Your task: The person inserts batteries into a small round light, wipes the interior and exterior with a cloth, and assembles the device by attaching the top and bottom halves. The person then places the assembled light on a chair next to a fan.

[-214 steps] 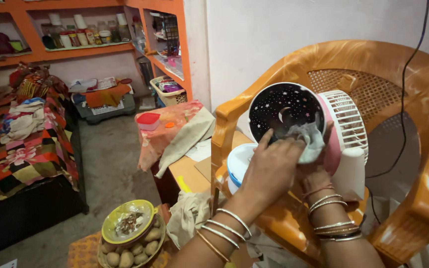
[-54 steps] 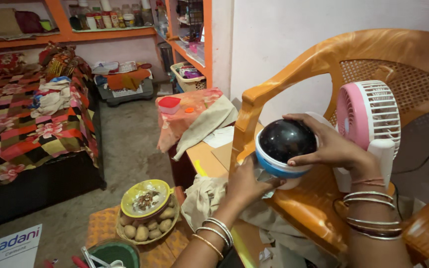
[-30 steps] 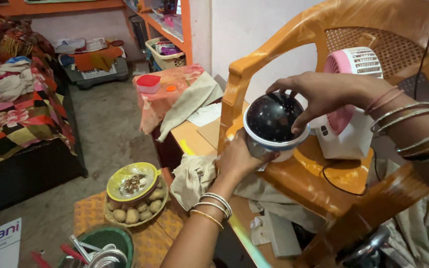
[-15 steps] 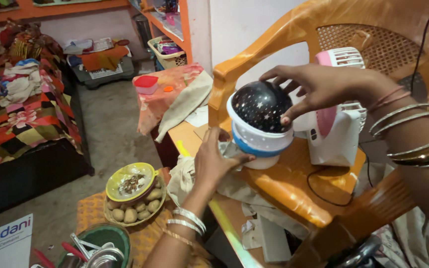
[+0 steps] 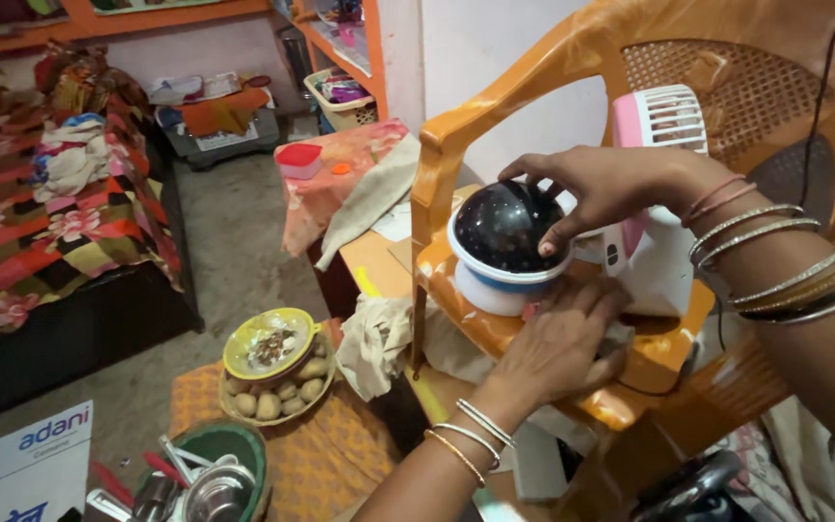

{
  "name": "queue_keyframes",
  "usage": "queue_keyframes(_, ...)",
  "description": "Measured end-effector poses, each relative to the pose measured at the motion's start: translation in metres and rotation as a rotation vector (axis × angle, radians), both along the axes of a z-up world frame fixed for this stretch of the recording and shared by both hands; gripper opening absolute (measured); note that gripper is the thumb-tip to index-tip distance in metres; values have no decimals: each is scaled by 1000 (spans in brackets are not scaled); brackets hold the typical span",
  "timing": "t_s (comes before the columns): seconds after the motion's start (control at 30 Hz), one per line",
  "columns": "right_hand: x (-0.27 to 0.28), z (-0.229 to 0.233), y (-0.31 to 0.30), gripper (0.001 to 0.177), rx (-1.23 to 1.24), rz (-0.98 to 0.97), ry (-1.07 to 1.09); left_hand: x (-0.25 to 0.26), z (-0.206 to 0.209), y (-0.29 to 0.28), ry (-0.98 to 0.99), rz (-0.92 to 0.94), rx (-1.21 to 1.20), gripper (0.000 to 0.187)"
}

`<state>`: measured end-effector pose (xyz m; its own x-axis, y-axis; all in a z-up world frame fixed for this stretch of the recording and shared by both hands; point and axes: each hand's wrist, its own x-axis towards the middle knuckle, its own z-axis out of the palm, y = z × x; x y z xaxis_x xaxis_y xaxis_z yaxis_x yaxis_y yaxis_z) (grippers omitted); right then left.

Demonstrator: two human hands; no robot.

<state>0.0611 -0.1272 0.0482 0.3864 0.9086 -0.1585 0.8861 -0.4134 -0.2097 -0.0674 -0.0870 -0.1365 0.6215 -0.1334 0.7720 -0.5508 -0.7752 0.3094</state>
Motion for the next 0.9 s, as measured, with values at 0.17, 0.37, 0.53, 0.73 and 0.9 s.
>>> queue_keyframes(0.17,2,-3,0,102,15,22,-7,-24,5,15,-171,0,-22,34)
queue_keyframes(0.37,3,-5,0,94,79,121,32,-16,64,76,-342,596,-22,95)
queue_keyframes(0.53,13,-15,-1,109,124,-26,-12,2,81,117,198,130,-281,118)
queue_keyframes(0.73,-6,-98,-17,126,972,-267,-145,7,76,137,160,156,-529,101)
queue_keyframes(0.9,-41,-164,-16,154,938,-565,-34,0,69,148,196,-90,-1048,82)
